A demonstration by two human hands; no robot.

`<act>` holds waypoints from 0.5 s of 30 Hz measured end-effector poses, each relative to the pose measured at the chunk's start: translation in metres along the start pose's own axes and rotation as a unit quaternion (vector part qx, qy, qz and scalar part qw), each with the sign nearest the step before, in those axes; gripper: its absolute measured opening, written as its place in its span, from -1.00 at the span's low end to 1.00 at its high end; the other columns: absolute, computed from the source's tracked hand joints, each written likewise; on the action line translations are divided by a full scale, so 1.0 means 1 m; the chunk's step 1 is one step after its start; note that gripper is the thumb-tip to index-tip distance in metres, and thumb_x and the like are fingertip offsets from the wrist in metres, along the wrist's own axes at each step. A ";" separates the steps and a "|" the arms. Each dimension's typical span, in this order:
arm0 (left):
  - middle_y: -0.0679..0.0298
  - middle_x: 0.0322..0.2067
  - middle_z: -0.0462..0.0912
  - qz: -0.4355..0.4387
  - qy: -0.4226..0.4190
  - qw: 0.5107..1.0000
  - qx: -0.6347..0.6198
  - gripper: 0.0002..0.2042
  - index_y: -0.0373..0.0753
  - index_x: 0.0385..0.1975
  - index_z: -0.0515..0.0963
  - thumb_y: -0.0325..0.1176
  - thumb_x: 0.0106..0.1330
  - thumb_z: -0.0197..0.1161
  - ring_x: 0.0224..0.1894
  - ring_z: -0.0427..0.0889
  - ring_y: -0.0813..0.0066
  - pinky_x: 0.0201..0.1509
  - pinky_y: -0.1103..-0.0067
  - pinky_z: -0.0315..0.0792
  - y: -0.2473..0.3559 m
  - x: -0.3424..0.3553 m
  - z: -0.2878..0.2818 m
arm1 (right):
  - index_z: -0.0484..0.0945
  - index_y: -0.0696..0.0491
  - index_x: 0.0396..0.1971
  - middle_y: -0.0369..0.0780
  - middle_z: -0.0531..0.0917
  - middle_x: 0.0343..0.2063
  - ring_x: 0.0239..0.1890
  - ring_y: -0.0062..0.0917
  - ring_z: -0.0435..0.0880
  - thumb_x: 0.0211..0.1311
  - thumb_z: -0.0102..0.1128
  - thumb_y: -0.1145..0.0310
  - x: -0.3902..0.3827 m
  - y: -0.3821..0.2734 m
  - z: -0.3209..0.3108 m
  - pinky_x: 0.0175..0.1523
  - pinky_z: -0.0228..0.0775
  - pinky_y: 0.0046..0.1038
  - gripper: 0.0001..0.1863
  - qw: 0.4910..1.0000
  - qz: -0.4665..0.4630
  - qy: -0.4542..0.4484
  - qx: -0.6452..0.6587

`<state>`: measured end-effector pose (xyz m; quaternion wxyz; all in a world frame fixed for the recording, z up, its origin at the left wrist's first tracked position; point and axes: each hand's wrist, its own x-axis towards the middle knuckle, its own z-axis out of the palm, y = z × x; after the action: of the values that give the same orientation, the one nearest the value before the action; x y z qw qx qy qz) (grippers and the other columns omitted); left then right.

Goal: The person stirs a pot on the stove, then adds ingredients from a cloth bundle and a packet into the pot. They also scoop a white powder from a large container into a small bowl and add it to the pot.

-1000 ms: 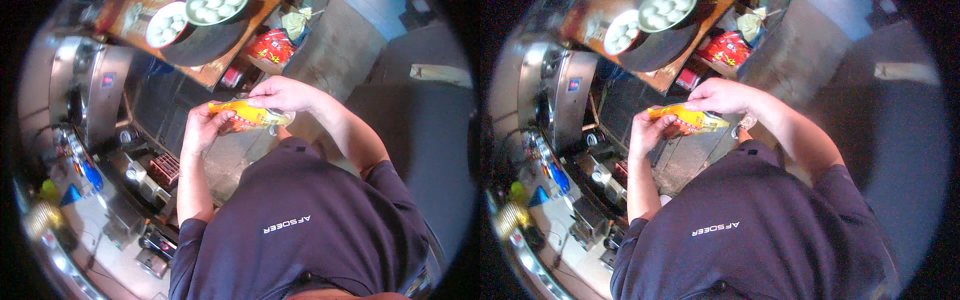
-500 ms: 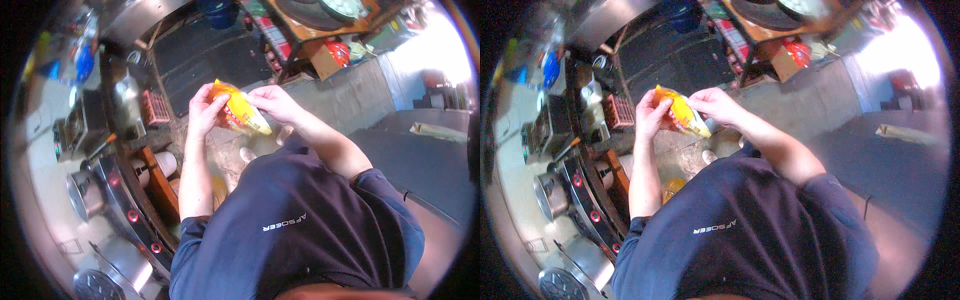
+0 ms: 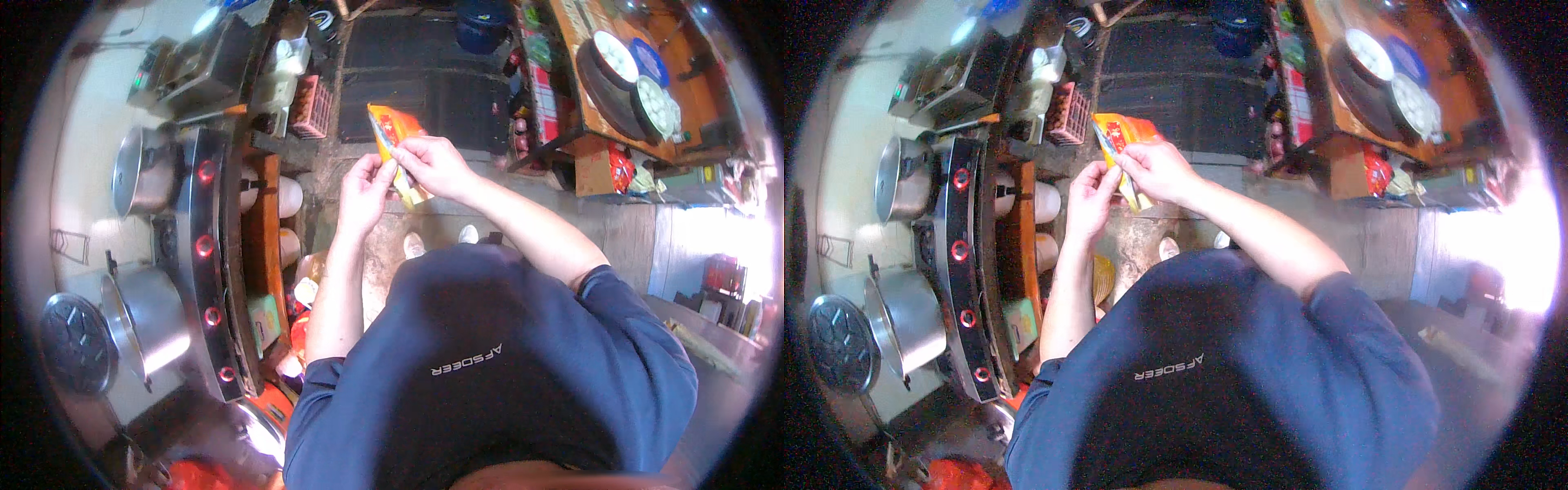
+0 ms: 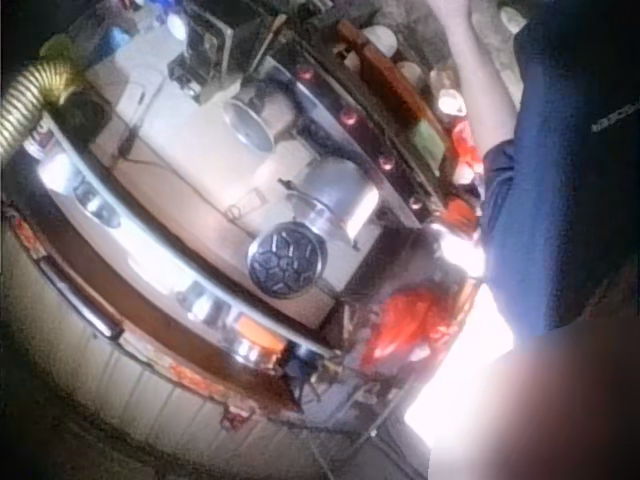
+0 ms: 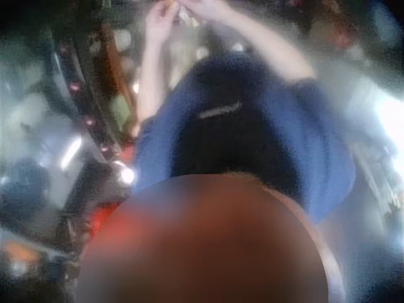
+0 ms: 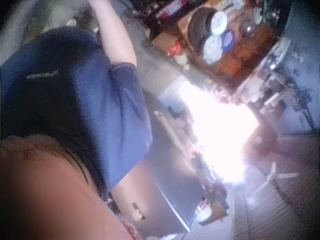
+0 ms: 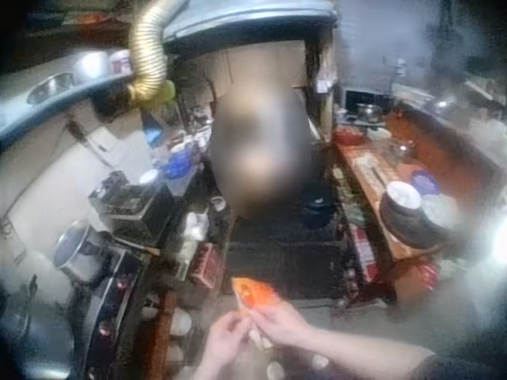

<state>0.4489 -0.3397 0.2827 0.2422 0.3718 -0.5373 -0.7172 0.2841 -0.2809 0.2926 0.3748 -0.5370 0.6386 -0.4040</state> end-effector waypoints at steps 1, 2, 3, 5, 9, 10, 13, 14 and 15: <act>0.35 -0.38 0.65 0.003 0.027 0.998 0.049 -0.81 -0.29 -0.17 0.57 -0.28 0.45 0.18 -0.43 0.63 0.67 -0.38 0.69 0.54 -0.001 -0.001 -0.001 | 0.62 0.13 -0.37 -0.16 0.61 -0.52 -0.47 -0.41 0.64 0.43 0.09 0.27 0.003 0.001 0.000 -0.34 0.48 -0.42 -0.74 0.988 -0.101 0.037 -0.112; 0.33 -0.42 0.66 0.036 0.054 0.989 0.131 -0.81 -0.31 -0.20 0.58 -0.29 0.45 0.17 -0.44 0.62 0.65 -0.40 0.66 0.52 -0.002 -0.002 -0.003 | 0.60 0.13 -0.40 -0.13 0.62 -0.50 -0.44 -0.31 0.65 0.40 0.09 0.26 0.004 0.003 0.000 -0.32 0.49 -0.34 -0.73 0.981 -0.148 0.044 -0.116; 0.31 -0.45 0.66 0.052 0.082 0.972 0.215 -0.80 -0.33 -0.23 0.59 -0.30 0.45 0.15 -0.46 0.62 0.63 -0.42 0.63 0.50 -0.003 -0.003 -0.004 | 0.58 0.12 -0.44 -0.10 0.63 -0.49 -0.41 -0.22 0.65 0.38 0.09 0.24 0.005 0.004 0.000 -0.31 0.51 -0.27 -0.72 0.974 -0.174 0.050 -0.134; 0.27 -0.52 0.65 0.061 0.130 0.954 0.262 -0.77 -0.35 -0.28 0.60 -0.31 0.46 0.12 -0.49 0.60 0.61 -0.44 0.59 0.47 -0.003 -0.005 -0.006 | 0.56 0.12 -0.47 -0.08 0.63 -0.48 -0.37 -0.13 0.66 0.31 0.12 0.24 0.006 0.005 -0.001 -0.29 0.53 -0.21 -0.74 0.964 -0.194 0.063 -0.170; 0.17 -0.57 0.63 0.006 0.225 0.963 0.148 -0.76 -0.32 -0.28 0.60 -0.27 0.45 0.10 -0.54 0.61 0.47 -0.40 0.46 0.47 0.002 -0.013 -0.010 | 0.53 0.12 -0.51 -0.10 0.61 -0.50 -0.36 -0.16 0.67 0.18 0.21 0.31 0.010 0.002 -0.005 -0.28 0.52 -0.24 -0.80 0.959 -0.159 0.082 -0.219; 0.11 -0.55 0.64 -0.007 0.267 0.949 0.166 -0.77 -0.31 -0.27 0.60 -0.27 0.44 0.10 -0.53 0.63 0.37 -0.37 0.43 0.48 0.004 -0.016 -0.011 | 0.52 0.12 -0.52 -0.10 0.61 -0.50 -0.36 -0.16 0.67 0.16 0.22 0.32 0.011 0.001 -0.006 -0.28 0.52 -0.24 -0.81 0.959 -0.141 0.090 -0.228; -0.07 -0.43 0.62 0.130 0.223 0.892 0.371 -0.81 -0.30 -0.31 0.53 -0.30 0.40 0.09 -0.31 0.63 -0.13 -0.23 0.25 0.49 0.006 -0.022 0.000 | 0.52 0.11 -0.61 -0.06 0.62 -0.55 -0.41 -0.13 0.67 0.13 0.18 0.15 0.020 -0.006 -0.006 -0.27 0.53 -0.19 -0.67 0.962 -0.128 0.013 -0.242; -0.06 -0.41 0.61 0.119 0.225 0.879 0.404 -0.83 -0.29 -0.31 0.50 -0.31 0.39 0.09 -0.30 0.62 -0.15 -0.21 0.20 0.49 0.006 -0.023 0.006 | 0.52 0.12 -0.63 -0.04 0.62 -0.57 -0.41 -0.12 0.68 0.12 0.17 0.10 0.023 -0.008 -0.006 -0.26 0.53 -0.18 -0.63 0.958 -0.130 -0.012 -0.255; -0.05 -0.40 0.61 0.123 0.230 0.873 0.412 -0.84 -0.29 -0.30 0.51 -0.32 0.38 0.10 -0.29 0.62 -0.14 -0.21 0.19 0.49 0.006 -0.024 0.009 | 0.58 0.13 -0.61 0.00 0.65 -0.55 -0.40 -0.09 0.69 0.11 0.13 0.02 0.028 -0.010 -0.005 -0.23 0.53 -0.15 -0.57 0.956 -0.132 -0.014 -0.262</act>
<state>0.4557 -0.3183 0.2966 0.2703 0.5228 -0.7547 -0.2899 0.2794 -0.3085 0.3026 0.1730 -0.7014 0.6402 -0.2613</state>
